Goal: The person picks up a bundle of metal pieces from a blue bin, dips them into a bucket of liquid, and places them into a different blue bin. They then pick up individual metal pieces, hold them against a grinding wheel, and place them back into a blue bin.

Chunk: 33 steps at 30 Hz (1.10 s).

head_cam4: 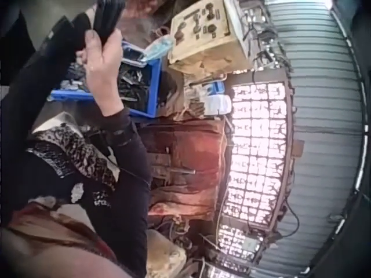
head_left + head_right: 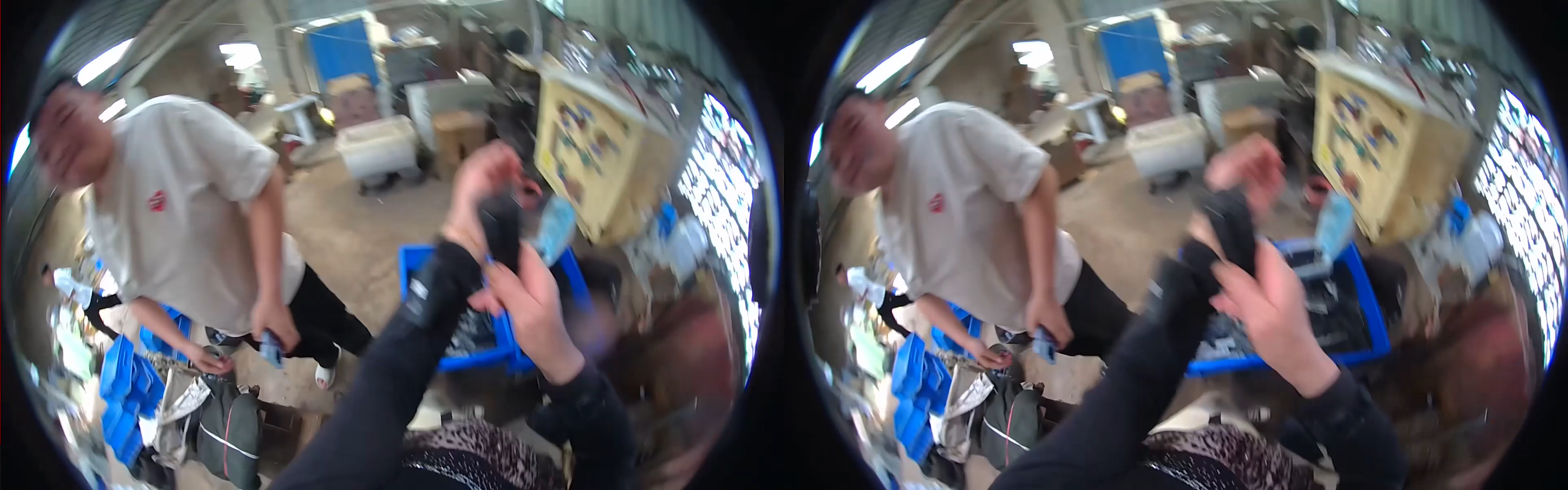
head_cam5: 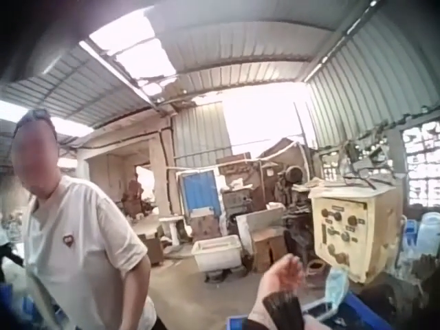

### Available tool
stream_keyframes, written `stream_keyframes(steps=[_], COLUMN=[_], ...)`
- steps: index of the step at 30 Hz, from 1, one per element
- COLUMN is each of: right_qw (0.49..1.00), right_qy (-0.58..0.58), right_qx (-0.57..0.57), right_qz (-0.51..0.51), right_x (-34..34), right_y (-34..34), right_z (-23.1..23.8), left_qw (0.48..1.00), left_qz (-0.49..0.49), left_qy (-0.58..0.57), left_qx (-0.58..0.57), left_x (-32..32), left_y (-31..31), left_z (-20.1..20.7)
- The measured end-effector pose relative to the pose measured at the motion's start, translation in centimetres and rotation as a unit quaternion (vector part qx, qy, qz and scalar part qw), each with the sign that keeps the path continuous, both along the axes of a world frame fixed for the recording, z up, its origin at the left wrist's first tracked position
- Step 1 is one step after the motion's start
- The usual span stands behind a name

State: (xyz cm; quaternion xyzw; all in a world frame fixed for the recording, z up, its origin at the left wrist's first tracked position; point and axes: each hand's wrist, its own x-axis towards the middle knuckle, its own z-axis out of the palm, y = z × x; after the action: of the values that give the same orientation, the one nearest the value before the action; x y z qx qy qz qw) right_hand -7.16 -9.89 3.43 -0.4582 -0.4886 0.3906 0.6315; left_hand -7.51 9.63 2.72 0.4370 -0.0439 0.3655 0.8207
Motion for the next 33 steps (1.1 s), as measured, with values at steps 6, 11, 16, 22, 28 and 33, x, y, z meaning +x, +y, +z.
stream_keyframes(steps=[6, 11, 16, 22, 28, 33], right_qw=[1.000, 0.998, 0.993, 0.972, 0.972, 0.976], right_qy=[0.017, 0.036, 0.050, 0.085, 0.096, 0.063], right_qx=[0.006, -0.010, -0.011, 0.021, 0.014, -0.031], right_qz=[-0.019, -0.051, -0.107, -0.219, -0.215, -0.208], right_x=[5.7, 6.0, 8.4, 10.8, 9.3, 6.8], right_y=[-5.5, -8.8, -10.8, -15.8, -16.2, -18.4], right_z=[-3.9, -7.5, -8.4, -9.2, -12.2, -9.9], left_qw=[0.972, 0.937, 0.914, 0.954, 0.990, 0.925], left_qz=[-0.109, -0.203, -0.189, 0.224, 0.080, -0.228], left_qy=[0.122, 0.264, 0.332, 0.063, 0.090, 0.297], left_qx=[-0.171, -0.102, 0.138, 0.189, -0.075, 0.073], left_x=[1.1, -2.7, -5.8, -12.8, -8.8, -4.7], left_y=[-8.7, -15.7, -14.4, -13.6, -11.3, -20.5], left_z=[-11.6, -17.0, -9.5, 5.2, -4.2, -8.2])
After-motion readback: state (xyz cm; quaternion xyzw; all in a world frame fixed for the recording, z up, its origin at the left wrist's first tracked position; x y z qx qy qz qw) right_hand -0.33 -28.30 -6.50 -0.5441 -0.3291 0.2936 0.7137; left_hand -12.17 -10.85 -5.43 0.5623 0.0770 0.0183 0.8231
